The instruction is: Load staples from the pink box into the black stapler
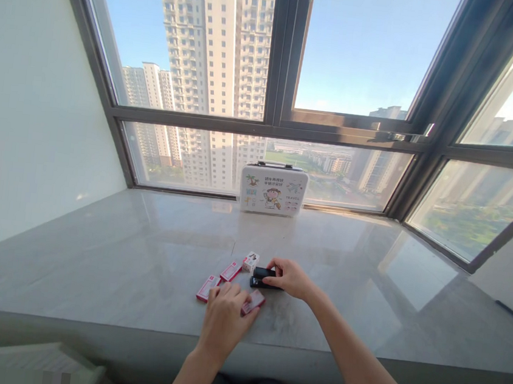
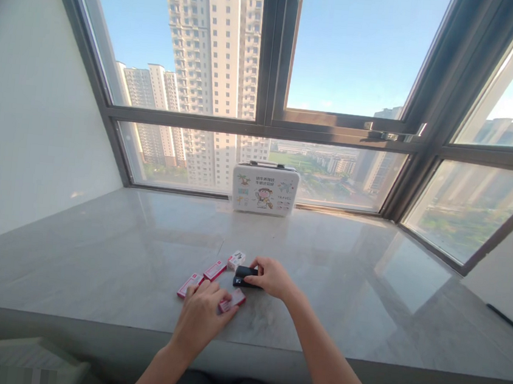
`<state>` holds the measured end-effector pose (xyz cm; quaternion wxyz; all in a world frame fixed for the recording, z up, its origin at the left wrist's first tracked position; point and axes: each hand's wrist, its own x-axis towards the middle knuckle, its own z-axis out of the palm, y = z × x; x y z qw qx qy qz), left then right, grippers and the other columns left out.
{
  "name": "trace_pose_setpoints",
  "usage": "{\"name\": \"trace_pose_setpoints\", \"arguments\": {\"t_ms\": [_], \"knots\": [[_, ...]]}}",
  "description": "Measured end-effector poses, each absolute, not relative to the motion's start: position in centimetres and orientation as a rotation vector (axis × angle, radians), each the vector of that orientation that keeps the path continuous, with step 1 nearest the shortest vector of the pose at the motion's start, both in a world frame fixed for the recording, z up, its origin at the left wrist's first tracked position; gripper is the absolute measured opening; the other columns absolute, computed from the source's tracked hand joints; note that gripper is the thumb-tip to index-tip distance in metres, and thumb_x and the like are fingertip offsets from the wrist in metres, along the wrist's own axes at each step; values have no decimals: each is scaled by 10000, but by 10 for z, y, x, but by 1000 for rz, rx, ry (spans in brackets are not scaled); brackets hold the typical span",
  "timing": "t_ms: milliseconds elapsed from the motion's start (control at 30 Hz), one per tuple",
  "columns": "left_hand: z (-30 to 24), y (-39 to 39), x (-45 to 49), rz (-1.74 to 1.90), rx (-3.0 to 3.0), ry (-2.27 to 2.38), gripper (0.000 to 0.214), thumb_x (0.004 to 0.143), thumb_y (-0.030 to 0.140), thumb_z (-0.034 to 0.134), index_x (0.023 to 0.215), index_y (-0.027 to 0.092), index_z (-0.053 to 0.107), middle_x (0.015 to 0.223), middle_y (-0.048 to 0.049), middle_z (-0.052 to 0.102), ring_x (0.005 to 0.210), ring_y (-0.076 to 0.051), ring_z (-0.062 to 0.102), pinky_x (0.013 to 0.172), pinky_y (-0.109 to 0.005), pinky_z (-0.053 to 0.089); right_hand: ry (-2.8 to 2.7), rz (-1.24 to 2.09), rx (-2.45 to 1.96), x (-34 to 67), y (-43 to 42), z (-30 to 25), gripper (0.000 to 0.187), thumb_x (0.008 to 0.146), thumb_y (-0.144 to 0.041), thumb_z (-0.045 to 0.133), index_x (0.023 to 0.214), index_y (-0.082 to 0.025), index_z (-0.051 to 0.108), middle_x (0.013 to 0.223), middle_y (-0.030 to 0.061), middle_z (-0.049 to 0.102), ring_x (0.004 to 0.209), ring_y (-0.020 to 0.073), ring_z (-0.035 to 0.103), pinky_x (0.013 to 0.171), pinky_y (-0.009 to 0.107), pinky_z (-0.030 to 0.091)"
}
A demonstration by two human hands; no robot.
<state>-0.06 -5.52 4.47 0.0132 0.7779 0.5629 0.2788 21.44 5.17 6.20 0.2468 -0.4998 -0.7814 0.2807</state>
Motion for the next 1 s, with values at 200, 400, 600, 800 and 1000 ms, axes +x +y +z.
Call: {"name": "trace_pose_setpoints", "arguments": {"t_ms": [200, 400, 600, 800, 1000], "knots": [[39, -36, -62, 1034, 2277, 2034, 196, 791, 435, 702, 788, 260, 615, 1081, -64, 614, 1066, -320, 511, 985, -511, 347, -2115, 741, -1389, 216, 50, 58, 357, 751, -426, 764, 1004, -185, 698, 620, -77, 542, 584, 97, 477, 563, 213, 269], [21, -5, -83, 1053, 2245, 1642, 190, 790, 358, 668, 896, 223, 587, 1346, -80, 543, 1302, -286, 462, 1057, -430, 413, -2120, 723, -1414, 216, 51, 52, 365, 746, -456, 767, 993, -199, 687, 626, -71, 545, 591, 108, 497, 562, 224, 277], [17, 1, -93, 973, 2256, 1512, 782, 816, 325, 625, 1513, 215, 287, 1622, -107, 256, 1453, -251, 343, 1175, -408, 328, -2127, 697, -1421, 217, 49, 51, 361, 756, -474, 759, 980, -206, 670, 624, -73, 549, 590, 110, 508, 556, 225, 278], [15, -6, -80, 886, 2370, 1549, 740, 876, 329, 546, 1548, 221, 257, 1589, -88, 345, 1469, -253, 317, 1192, -425, 308, -2087, 618, -1484, 213, 43, 50, 339, 765, -460, 753, 972, -206, 665, 628, -72, 551, 585, 103, 502, 548, 219, 259], [23, -28, -58, 989, 2277, 1561, 682, 853, 301, 579, 1488, 243, 340, 1441, -99, 484, 1315, -263, 505, 1082, -419, 444, -2062, 585, -1494, 211, 38, 49, 326, 775, -460, 743, 973, -213, 664, 627, -72, 544, 583, 105, 500, 549, 222, 254]]}}
